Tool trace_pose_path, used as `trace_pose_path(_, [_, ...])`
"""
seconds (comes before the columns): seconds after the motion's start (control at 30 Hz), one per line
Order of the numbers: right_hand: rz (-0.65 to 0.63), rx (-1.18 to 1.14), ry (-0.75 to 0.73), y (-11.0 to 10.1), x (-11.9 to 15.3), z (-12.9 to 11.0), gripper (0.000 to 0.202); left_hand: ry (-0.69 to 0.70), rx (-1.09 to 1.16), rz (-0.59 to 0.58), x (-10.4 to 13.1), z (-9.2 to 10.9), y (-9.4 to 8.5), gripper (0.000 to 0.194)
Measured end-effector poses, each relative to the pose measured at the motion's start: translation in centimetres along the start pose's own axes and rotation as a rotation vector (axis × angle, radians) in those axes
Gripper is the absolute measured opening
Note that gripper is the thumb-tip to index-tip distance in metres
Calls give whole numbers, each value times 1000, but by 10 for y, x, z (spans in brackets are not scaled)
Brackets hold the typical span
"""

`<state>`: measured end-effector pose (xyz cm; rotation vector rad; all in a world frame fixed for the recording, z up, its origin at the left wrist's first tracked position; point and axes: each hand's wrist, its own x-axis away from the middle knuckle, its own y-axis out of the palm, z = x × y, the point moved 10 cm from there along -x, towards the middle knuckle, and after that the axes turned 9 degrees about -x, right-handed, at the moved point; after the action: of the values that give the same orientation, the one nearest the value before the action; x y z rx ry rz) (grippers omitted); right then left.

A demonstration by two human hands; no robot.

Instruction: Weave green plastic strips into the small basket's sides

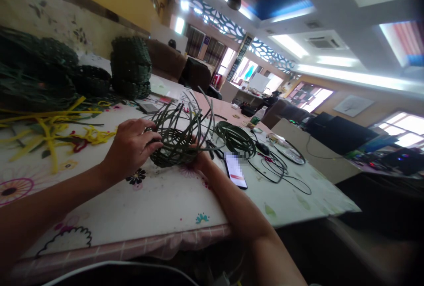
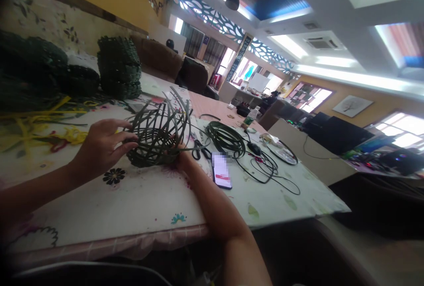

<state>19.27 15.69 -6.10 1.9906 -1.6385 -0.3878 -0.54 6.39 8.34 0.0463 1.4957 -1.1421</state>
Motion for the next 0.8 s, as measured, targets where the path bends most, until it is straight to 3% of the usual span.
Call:
trace_pose_path(0.13, [15,-7,-16,2,2,-4,39,-83,60,-26,3,-9,9,27])
trace_pose_path(0.37, [35,0,30,1,4,0,39,-314,331,-39,9,-25,17,22])
trace_pose_path(0.57, [43,-7,59,-3,0,3,36,-459,632,-122,12,-32,36,23])
trace_pose_path(0.8, [15,-16,31,-5,-1,-2,38,-297,668,-231,5,-19,38,18])
